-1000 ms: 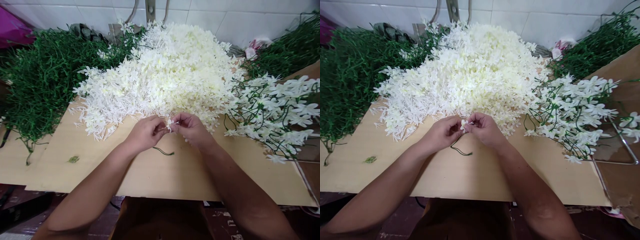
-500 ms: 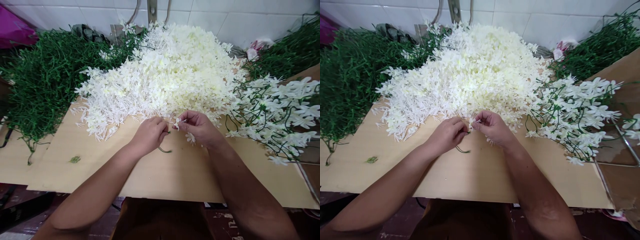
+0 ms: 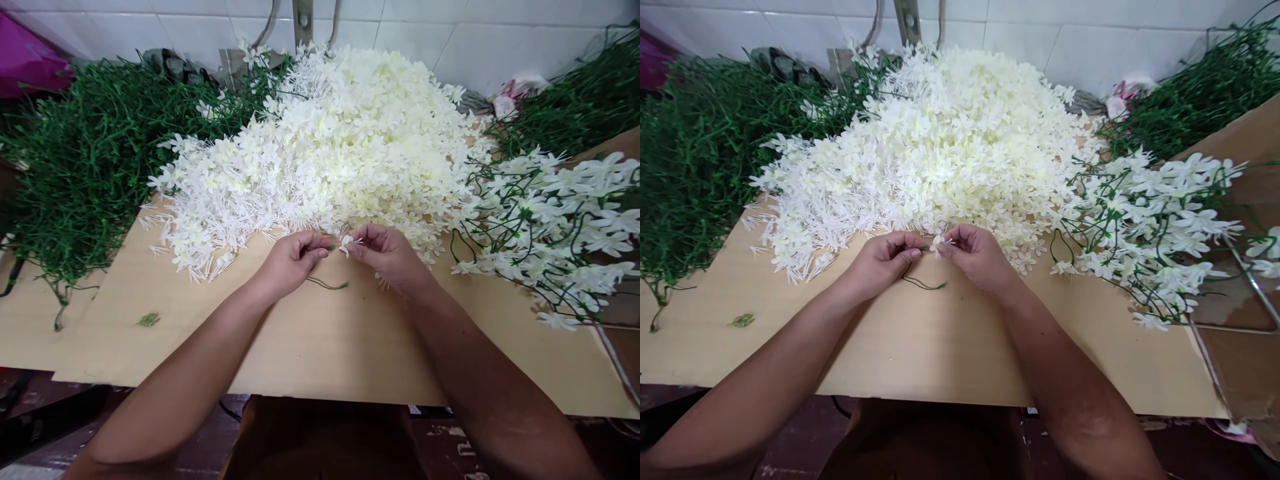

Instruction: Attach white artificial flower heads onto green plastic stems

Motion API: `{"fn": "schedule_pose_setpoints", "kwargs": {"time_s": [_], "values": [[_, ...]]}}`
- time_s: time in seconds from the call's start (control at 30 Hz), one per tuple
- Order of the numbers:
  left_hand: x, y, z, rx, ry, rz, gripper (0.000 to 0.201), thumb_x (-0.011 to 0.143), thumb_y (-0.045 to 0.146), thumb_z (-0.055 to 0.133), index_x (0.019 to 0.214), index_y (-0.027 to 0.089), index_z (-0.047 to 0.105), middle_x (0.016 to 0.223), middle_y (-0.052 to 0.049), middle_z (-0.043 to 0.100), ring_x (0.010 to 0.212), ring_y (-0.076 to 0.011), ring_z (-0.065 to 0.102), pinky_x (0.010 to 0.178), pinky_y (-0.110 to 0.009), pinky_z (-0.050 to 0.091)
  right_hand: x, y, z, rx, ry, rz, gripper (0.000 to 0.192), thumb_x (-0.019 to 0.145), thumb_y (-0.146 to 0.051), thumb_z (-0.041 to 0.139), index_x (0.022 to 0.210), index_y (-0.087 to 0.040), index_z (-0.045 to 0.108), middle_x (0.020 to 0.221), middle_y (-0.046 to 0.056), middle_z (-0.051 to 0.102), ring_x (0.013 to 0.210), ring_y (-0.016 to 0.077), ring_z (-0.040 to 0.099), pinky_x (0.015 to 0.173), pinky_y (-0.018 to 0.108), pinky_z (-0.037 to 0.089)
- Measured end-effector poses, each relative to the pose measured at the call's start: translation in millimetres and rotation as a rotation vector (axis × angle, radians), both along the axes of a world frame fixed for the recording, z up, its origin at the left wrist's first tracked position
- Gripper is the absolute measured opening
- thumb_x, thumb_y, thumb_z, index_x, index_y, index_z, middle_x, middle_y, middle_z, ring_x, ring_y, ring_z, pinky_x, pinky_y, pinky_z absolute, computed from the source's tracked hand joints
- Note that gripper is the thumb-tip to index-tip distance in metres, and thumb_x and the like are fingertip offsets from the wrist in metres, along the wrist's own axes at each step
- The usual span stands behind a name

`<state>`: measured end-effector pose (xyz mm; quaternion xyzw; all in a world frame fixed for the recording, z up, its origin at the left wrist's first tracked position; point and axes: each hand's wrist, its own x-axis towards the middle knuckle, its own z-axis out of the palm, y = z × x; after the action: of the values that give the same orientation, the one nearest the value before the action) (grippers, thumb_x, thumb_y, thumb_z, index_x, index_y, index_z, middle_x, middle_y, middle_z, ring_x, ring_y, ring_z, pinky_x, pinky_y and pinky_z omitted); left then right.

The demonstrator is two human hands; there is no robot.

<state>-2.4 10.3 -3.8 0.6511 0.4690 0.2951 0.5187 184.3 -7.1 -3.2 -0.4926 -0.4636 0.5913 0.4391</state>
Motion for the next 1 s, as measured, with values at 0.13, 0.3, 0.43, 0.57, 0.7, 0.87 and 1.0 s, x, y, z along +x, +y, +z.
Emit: {"fn": "schedule_pose_setpoints", "kwargs": {"time_s": [0.13, 0.3, 0.43, 0.57, 0.7, 0.87, 1.0], "values": [[1.4, 0.0, 1.4, -0.032, 0.015, -0.028, 0.013, 0.081, 0.021, 0.059, 0.082, 0.012, 0.067, 0.075, -0.003, 0.066, 0.069, -0.0122, 0.056, 0.065, -0.025, 0.044, -1.6, -1.1, 0.2, 0.006, 0.007, -0.007, 0.038, 0.057, -0.048, 0.085, 0.070, -0.020, 0.062, 0.066, -0.003, 0.059, 0.063, 0.0110, 0.052, 0.066, 0.028, 0.044], [1.0, -0.2, 0.5, -0.019, -0.001, -0.058, 0.014, 0.081, 0.024, 0.058, 0.082, 0.012, 0.067, 0.076, -0.004, 0.066, 0.070, -0.0121, 0.056, 0.065, -0.024, 0.044, -2.7, -1.6, 0.0, 0.008, -0.016, 0.018, 0.038, 0.057, -0.049, 0.084, 0.069, -0.020, 0.062, 0.064, -0.002, 0.060, 0.062, 0.0120, 0.053, 0.064, 0.029, 0.045], [0.6, -0.7, -0.9, -0.023, -0.006, -0.066, 0.015, 0.081, 0.025, 0.059, 0.082, 0.012, 0.067, 0.075, -0.004, 0.066, 0.069, -0.0119, 0.055, 0.063, -0.024, 0.043, -4.7, -2.0, -0.4, 0.023, -0.032, 0.025, 0.038, 0.058, -0.050, 0.083, 0.067, -0.020, 0.061, 0.062, -0.003, 0.059, 0.060, 0.0117, 0.052, 0.061, 0.029, 0.045], [0.8, -0.6, -1.7, -0.036, 0.001, -0.064, 0.015, 0.082, 0.023, 0.058, 0.082, 0.011, 0.067, 0.077, -0.005, 0.067, 0.069, -0.0129, 0.056, 0.065, -0.025, 0.043, -8.0, -3.6, -2.2, 0.086, -0.118, 0.000, 0.035, 0.060, -0.046, 0.083, 0.066, -0.020, 0.061, 0.064, -0.001, 0.061, 0.061, 0.0123, 0.053, 0.061, 0.029, 0.045], [0.2, 0.3, -2.9, -0.050, -0.024, -0.056, 0.015, 0.082, 0.025, 0.058, 0.079, 0.012, 0.065, 0.073, -0.003, 0.064, 0.066, -0.0118, 0.052, 0.062, -0.024, 0.040, -10.0, -5.8, -4.4, 0.162, -0.174, -0.001, 0.032, 0.066, -0.045, 0.081, 0.067, -0.020, 0.060, 0.067, 0.001, 0.062, 0.065, 0.0140, 0.055, 0.063, 0.031, 0.046], [-1.3, 1.5, -4.8, -0.034, -0.030, -0.062, 0.016, 0.081, 0.027, 0.059, 0.071, 0.014, 0.059, 0.064, 0.001, 0.054, 0.059, -0.0098, 0.044, 0.055, -0.023, 0.034, -10.8, -7.3, -7.8, 0.199, -0.182, 0.031, 0.031, 0.070, -0.047, 0.078, 0.069, -0.021, 0.060, 0.071, 0.002, 0.064, 0.068, 0.0152, 0.057, 0.066, 0.032, 0.048], [-2.1, 2.3, -3.9, -0.033, -0.050, -0.091, 0.018, 0.079, 0.026, 0.059, 0.066, 0.016, 0.054, 0.059, 0.003, 0.046, 0.058, -0.0092, 0.039, 0.056, -0.023, 0.033, -13.2, -8.6, -10.4, 0.214, -0.211, 0.034, 0.030, 0.071, -0.046, 0.077, 0.068, -0.021, 0.060, 0.074, 0.003, 0.065, 0.073, 0.0168, 0.059, 0.071, 0.034, 0.049]]}}
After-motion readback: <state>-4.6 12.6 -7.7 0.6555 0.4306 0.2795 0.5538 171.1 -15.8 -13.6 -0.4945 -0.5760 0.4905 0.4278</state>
